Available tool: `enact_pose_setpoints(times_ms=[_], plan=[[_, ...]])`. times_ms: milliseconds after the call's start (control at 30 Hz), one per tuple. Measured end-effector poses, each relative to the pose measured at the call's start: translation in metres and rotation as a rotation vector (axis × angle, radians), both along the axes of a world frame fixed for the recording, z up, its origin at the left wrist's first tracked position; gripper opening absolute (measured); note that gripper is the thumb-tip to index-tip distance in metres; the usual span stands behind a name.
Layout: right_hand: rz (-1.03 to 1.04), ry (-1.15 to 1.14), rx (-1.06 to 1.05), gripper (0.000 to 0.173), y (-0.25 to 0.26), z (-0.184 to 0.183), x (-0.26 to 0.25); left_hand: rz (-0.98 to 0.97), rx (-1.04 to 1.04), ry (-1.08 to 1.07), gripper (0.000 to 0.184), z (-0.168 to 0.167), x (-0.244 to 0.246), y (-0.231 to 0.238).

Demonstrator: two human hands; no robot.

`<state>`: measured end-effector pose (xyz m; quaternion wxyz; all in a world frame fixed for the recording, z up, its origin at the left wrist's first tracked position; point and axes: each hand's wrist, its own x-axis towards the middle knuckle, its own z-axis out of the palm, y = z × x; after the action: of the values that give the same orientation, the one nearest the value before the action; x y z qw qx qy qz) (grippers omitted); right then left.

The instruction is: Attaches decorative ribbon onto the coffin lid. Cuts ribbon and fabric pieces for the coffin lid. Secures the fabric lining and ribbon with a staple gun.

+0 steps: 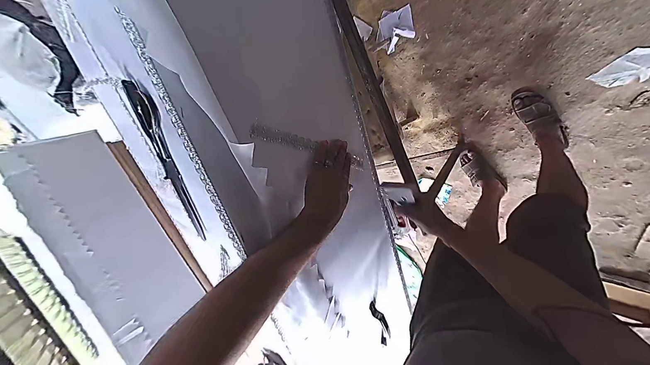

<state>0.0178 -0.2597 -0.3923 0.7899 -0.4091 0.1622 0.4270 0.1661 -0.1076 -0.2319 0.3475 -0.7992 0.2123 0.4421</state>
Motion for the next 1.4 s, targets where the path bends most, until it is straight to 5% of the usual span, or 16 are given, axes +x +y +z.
enact_pose_setpoints(times_ms=[167, 267, 467, 567, 700, 833, 933, 1067, 1267, 1400], plan=[[0.14, 0.069, -0.05, 0.037, -0.09, 0.007, -0.042, 0.108, -0.161, 0.025, 0.066, 0.015, 0.003, -0.027], [0.182, 0.109, -0.15, 0.043, -0.13, 0.006, -0.039, 0.234, -0.359, 0.021, 0.064, 0.064, -0.012, -0.058], [0.036, -0.047, -0.441, 0.053, -0.196, 0.013, 0.014, 0.373, -1.161, -0.34, 0.029, 0.148, -0.138, -0.051], [-0.028, -0.112, -0.587, 0.037, -0.215, 0.035, 0.057, 0.538, -1.371, -0.605, 0.019, 0.167, -0.202, -0.034], [-0.074, -0.294, -0.685, 0.043, -0.221, 0.089, 0.112, 0.788, -1.239, -1.271, 0.017, 0.179, -0.251, -0.012], [-0.134, -0.482, -0.675, 0.045, -0.184, 0.166, 0.151, 0.851, -1.101, -1.568, 0.011, 0.175, -0.269, 0.014], [-0.122, -0.641, -0.398, 0.064, -0.144, 0.218, 0.158, 0.917, -1.046, -1.583, 0.021, 0.162, -0.274, 0.03], [0.065, -0.9, -0.292, 0.077, -0.085, 0.287, 0.145, 1.022, -0.957, -1.578, 0.034, 0.139, -0.27, 0.042], [0.367, -1.718, -0.794, 0.083, -0.007, 0.337, 0.126, 0.971, -0.897, -1.564, 0.036, 0.131, -0.269, 0.04], [0.478, -1.96, -0.91, 0.082, 0.031, 0.338, 0.115, 1.041, -0.952, -1.524, 0.034, 0.134, -0.271, 0.043]])
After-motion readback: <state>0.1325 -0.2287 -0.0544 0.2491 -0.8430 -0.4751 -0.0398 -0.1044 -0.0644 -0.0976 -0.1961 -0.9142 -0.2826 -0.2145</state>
